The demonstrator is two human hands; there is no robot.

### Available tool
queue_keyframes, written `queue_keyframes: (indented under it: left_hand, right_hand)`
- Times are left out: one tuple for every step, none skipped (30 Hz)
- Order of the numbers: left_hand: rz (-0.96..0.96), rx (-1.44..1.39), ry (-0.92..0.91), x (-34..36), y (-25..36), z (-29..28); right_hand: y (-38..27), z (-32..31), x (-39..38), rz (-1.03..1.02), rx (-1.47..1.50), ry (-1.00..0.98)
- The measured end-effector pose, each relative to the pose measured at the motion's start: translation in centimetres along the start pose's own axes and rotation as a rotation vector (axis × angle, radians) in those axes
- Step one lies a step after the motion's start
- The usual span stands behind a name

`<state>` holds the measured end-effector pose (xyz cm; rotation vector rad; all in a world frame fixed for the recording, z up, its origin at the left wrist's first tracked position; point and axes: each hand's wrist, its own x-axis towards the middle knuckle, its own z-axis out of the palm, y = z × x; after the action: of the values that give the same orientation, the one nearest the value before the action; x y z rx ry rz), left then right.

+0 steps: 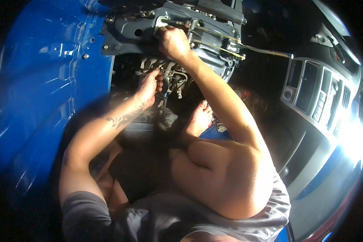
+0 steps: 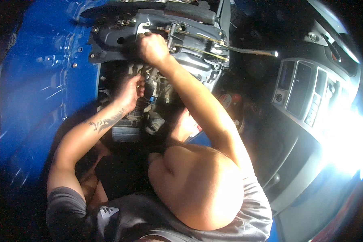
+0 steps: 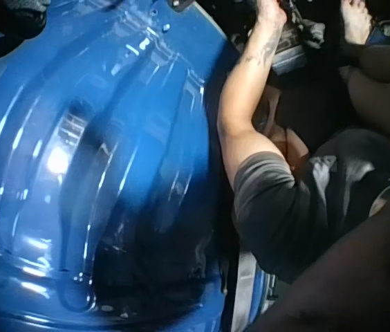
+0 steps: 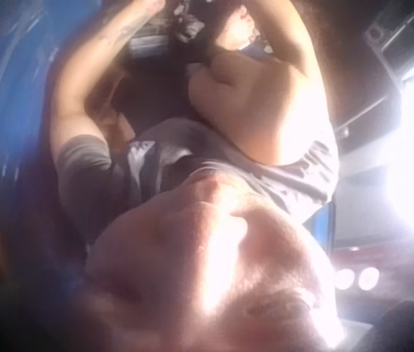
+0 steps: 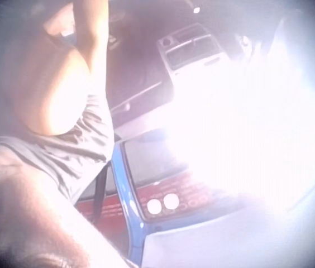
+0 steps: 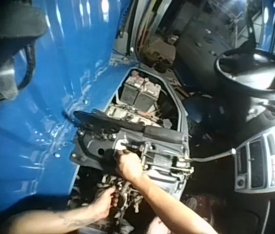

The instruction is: The person removes a metal bracket from the engine compartment of a blue vehicle using a socket wrench and then detaches cables from the bracket by hand.

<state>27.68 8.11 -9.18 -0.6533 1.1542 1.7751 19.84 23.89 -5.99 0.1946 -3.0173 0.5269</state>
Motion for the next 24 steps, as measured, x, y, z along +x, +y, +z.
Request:
queue_keyframes:
  left_hand:
    - [-0.004,0.005,0.005,0.0,0.0,0.2]
    - [-0.008,0.009,0.01,0.0,-0.1,0.4]
    - [-0.014,0.015,0.021,-0.2,0.0,0.4]
    - [0.001,0.014,0.014,-0.5,0.2,0.6]
    - [-0.013,0.033,0.023,-0.5,0.1,0.7]
    - [-0.024,0.053,0.032,-0.4,0.1,0.6]
    - [-0.035,0.072,0.041,-0.3,0.1,0.6]
    - [-0.026,0.051,0.034,-0.1,0.0,0.6]
    - [-0.018,0.031,0.028,0.0,-0.1,0.6]
    - [-0.01,0.009,0.022,0.2,-0.2,0.6]
    - [-0.028,0.027,0.017,0.3,-0.2,0.4]
    - [-0.048,0.045,0.016,0.1,-0.2,0.1]
    - [-0.067,0.062,0.017,0.0,-0.1,-0.2]
    - [-0.062,0.07,0.029,-0.1,-0.1,-0.4]
    - [-0.053,0.078,0.039,-0.3,0.3,-0.3]
    - [-0.044,0.085,0.049,-0.4,0.6,-0.2]
    - [0.007,0.074,0.053,-0.3,0.4,0.0]
    - [0.066,0.07,0.068,-0.4,0.4,-0.1]
    - [0.125,0.067,0.084,-0.3,0.2,-0.1]
    - [0.132,0.041,0.06,-0.1,0.1,-0.3]
    - [0.18,0.036,0.04,0.2,0.0,-0.8]
    - [0.216,0.015,0.057,0.0,0.2,-0.6]
    - [0.251,-0.006,0.073,-0.2,0.4,-0.3]
    - [0.298,-0.011,0.088,-0.5,0.8,0.0]
  right_hand:
    - [0.5,0.5,0.1,-0.004,-0.105,-0.11]
    - [1.0,1.0,0.1,-0.006,-0.127,-0.098]
    - [0.5,0.9,0.3,-0.008,-0.141,-0.088]
    - [0.0,0.8,0.5,0.01,-0.171,-0.147]
    - [-0.5,0.6,0.7,0.06,-0.165,-0.145]
    - [-1.1,0.4,0.9,0.108,-0.159,-0.141]
    - [-1.4,0.3,1.1,0.156,-0.154,-0.137]
    - [-1.3,0.5,1.4,0.205,-0.174,-0.197]
    - [-1.1,0.8,1.4,0.214,-0.164,-0.17]
    - [-0.9,1.0,1.4,0.221,-0.155,-0.144]
    - [-0.6,1.2,1.3,0.228,-0.146,-0.117]
    - [-1.0,0.2,1.2,0.23,-0.157,-0.213]
    - [-1.1,0.2,0.8,0.211,-0.122,-0.129]
    - [-1.2,0.2,0.6,0.191,-0.087,-0.046]
    - [-1.1,0.1,0.4,0.169,-0.055,0.039]
    - [-0.9,0.0,0.2,0.17,-0.037,-0.07]
    - [-0.7,-0.1,0.0,0.15,-0.065,-0.055]
    - [-0.7,0.1,-0.1,0.126,-0.079,-0.032]
    - [-0.7,0.3,-0.1,0.101,-0.093,-0.009]
    - [-0.7,0.4,-0.3,0.11,-0.097,-0.017]
    - [-0.8,0.5,-0.2,0.111,-0.1,-0.03]
    - [-1.1,0.3,0.0,0.132,-0.105,-0.056]
    - [-1.4,0.3,0.3,0.154,-0.109,-0.082]
    - [-1.7,0.1,0.6,0.177,-0.11,-0.06]
